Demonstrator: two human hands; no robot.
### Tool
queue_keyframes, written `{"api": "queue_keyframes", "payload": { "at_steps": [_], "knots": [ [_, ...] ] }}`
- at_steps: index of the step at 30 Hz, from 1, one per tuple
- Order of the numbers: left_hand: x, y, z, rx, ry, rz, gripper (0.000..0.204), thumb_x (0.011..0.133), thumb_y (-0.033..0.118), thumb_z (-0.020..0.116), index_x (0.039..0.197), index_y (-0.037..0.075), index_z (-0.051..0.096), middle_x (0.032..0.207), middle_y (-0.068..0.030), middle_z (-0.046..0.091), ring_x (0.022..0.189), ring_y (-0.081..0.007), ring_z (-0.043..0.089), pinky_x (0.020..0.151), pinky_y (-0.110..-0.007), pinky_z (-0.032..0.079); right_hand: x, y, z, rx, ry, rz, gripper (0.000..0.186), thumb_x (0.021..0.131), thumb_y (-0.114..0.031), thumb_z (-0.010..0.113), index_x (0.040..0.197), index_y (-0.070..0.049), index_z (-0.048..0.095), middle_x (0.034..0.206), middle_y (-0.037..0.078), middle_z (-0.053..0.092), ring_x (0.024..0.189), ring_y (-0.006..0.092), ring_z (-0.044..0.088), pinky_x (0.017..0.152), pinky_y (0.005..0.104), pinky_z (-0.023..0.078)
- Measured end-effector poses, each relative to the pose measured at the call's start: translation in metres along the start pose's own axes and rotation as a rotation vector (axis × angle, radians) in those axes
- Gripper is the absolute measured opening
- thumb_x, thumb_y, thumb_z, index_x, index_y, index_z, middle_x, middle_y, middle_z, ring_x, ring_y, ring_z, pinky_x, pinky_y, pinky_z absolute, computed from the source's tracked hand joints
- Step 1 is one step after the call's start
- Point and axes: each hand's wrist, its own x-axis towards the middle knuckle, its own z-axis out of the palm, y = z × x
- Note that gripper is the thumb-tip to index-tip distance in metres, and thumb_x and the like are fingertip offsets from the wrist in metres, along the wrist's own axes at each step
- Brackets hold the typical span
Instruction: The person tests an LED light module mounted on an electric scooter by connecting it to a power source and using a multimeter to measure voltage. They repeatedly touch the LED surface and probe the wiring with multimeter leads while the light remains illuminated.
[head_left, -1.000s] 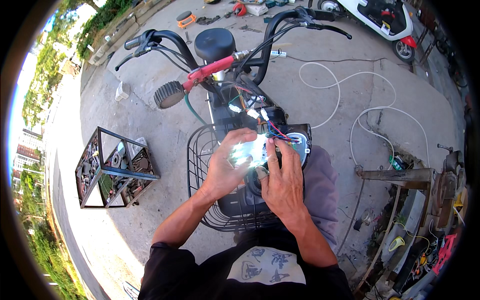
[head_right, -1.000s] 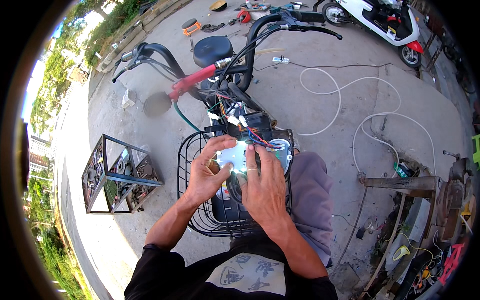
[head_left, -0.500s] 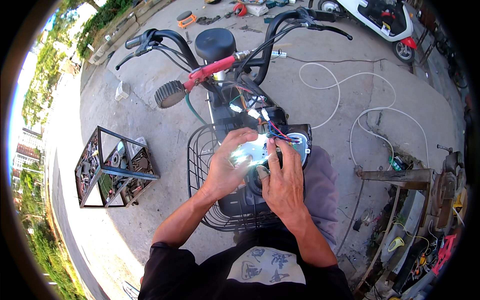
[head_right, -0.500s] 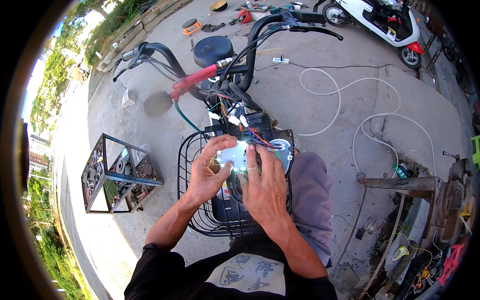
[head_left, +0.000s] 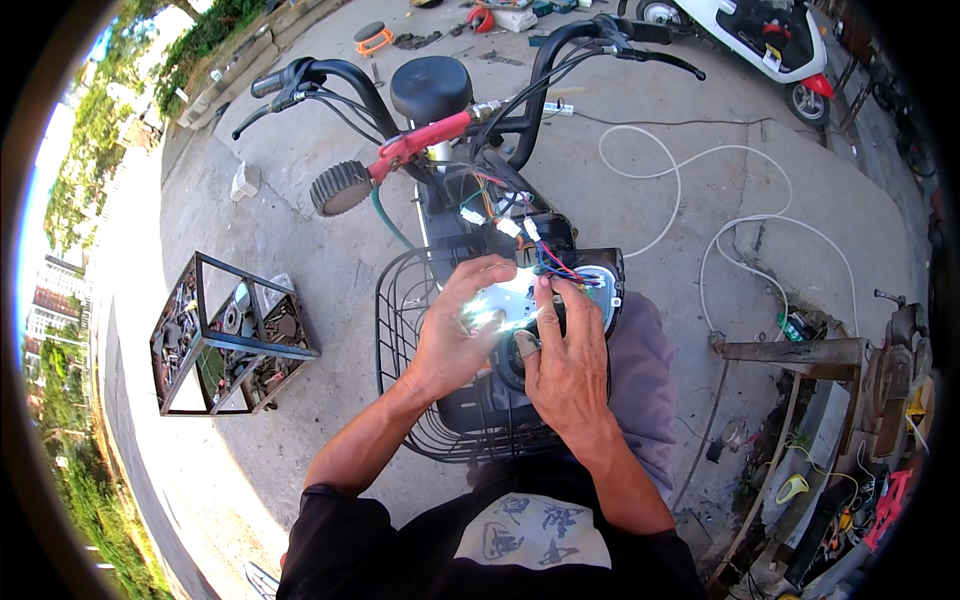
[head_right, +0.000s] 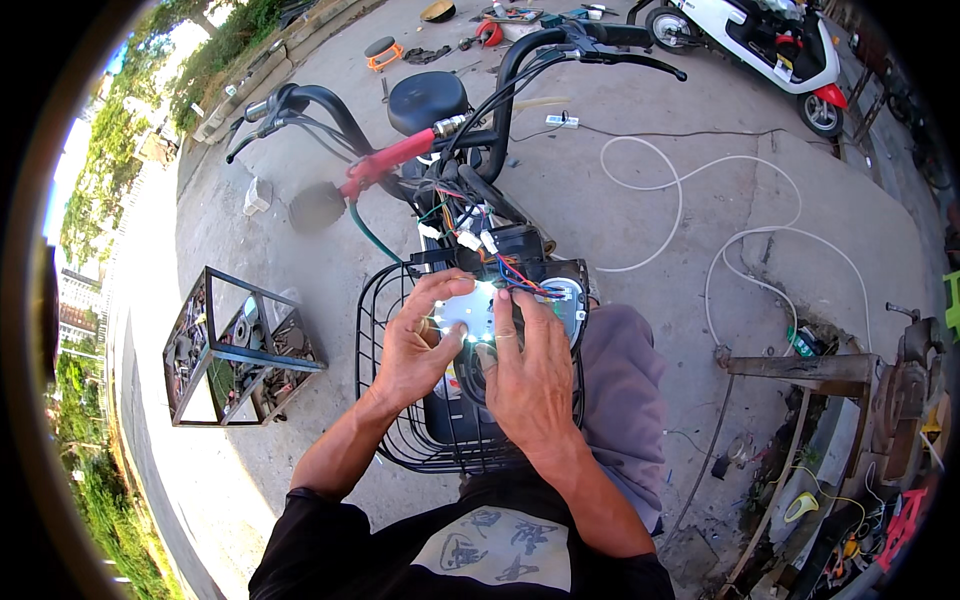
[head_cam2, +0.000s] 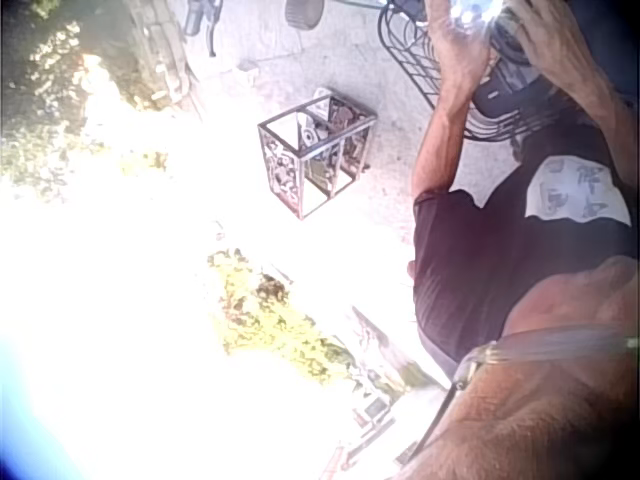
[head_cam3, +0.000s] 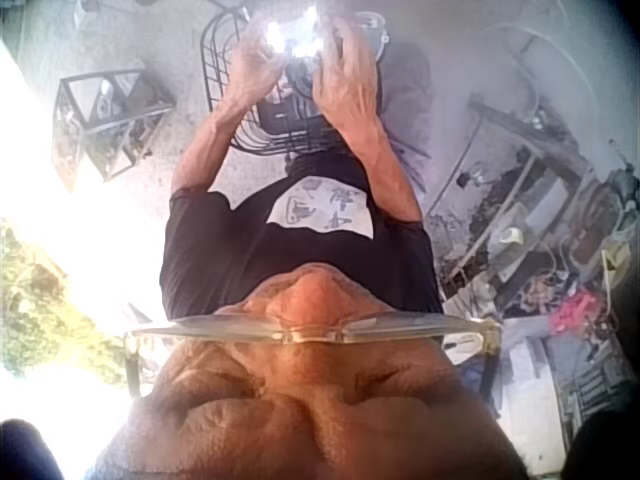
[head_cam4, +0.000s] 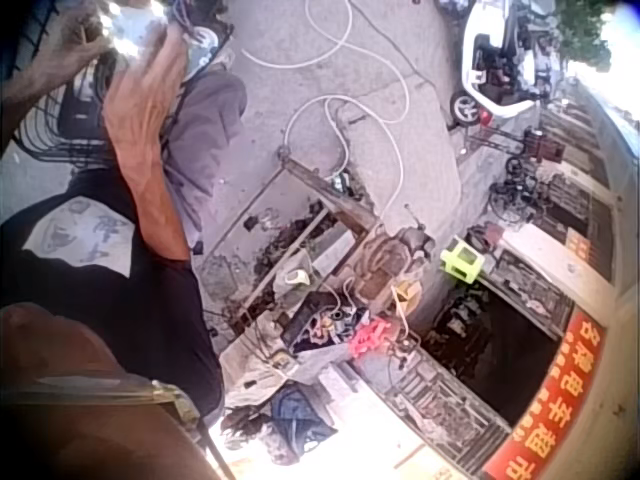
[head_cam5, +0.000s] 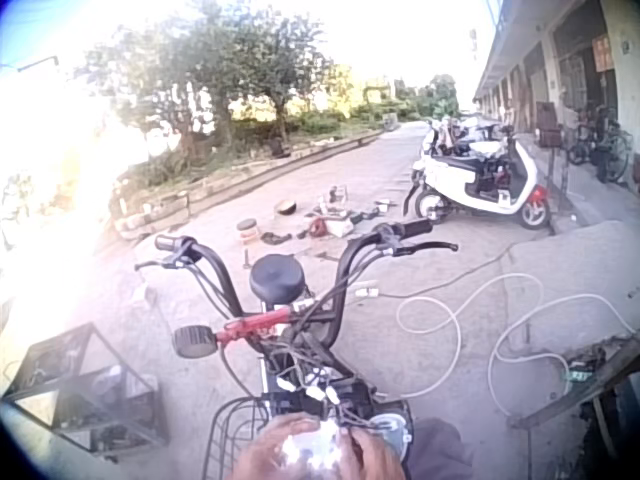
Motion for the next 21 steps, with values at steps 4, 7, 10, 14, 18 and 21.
{"api": "queue_keyframes", "payload": {
  "at_steps": [4,7,10,14,18,21],
  "knots": [
    [0.0002,-0.0018,-0.0005,0.003,-0.004,0.010,0.062,0.098,-0.024,0.062,0.151,0.006,0.069,0.161,-0.0098,0.057,0.145,-0.0195,0.063,0.109,-0.031,0.059,0.0002,0.0002,0.0006,0.008,0.009,-0.004,0.081,0.095,-0.008,0.081,0.170,0.004,0.051,0.158,0.028,0.054,0.139,0.0500,0.059,0.116,0.0587,0.050],
    [0.0003,-0.0016,-0.0003,0.004,-0.003,0.002,0.062,0.098,-0.024,0.062,0.151,0.006,0.069,0.161,-0.0097,0.057,0.146,-0.0195,0.063,0.108,-0.031,0.059,0.0002,0.0001,-0.0010,0.011,-0.002,0.001,0.082,0.095,-0.007,0.081,0.170,0.004,0.051,0.158,0.028,0.054,0.139,0.0503,0.059,0.116,0.0589,0.050],
    [0.0000,-0.0030,0.0000,0.014,0.000,-0.002,0.061,0.098,-0.024,0.062,0.152,0.006,0.069,0.161,-0.0095,0.057,0.146,-0.0193,0.063,0.108,-0.031,0.059,0.0006,-0.0002,-0.0023,0.009,-0.015,0.003,0.083,0.094,-0.007,0.081,0.170,0.005,0.050,0.158,0.028,0.054,0.139,0.0506,0.058,0.116,0.0589,0.050],
    [0.0003,-0.0020,-0.0003,0.001,-0.003,-0.002,0.061,0.098,-0.024,0.062,0.152,0.006,0.069,0.162,-0.0094,0.057,0.146,-0.0192,0.062,0.108,-0.031,0.059,0.0005,0.0000,-0.0017,0.014,-0.017,0.004,0.083,0.093,-0.007,0.082,0.169,0.005,0.051,0.158,0.028,0.054,0.140,0.0507,0.058,0.116,0.0588,0.049],
    [0.0009,-0.0031,-0.0001,0.005,-0.008,-0.006,0.061,0.099,-0.023,0.062,0.151,0.006,0.069,0.162,-0.0093,0.056,0.146,-0.0190,0.062,0.107,-0.030,0.059,0.0006,-0.0005,-0.0028,0.004,-0.022,0.004,0.083,0.093,-0.007,0.082,0.169,0.006,0.052,0.158,0.028,0.054,0.140,0.0505,0.058,0.117,0.0587,0.049],
    [0.0007,-0.0031,-0.0005,-0.003,-0.011,-0.012,0.060,0.099,-0.023,0.062,0.151,0.005,0.069,0.162,-0.0092,0.056,0.146,-0.0188,0.062,0.108,-0.030,0.058,0.0009,-0.0008,-0.0028,-0.001,-0.021,0.002,0.082,0.093,-0.008,0.082,0.168,0.006,0.052,0.159,0.029,0.054,0.140,0.0503,0.059,0.116,0.0587,0.049]
  ]
}}
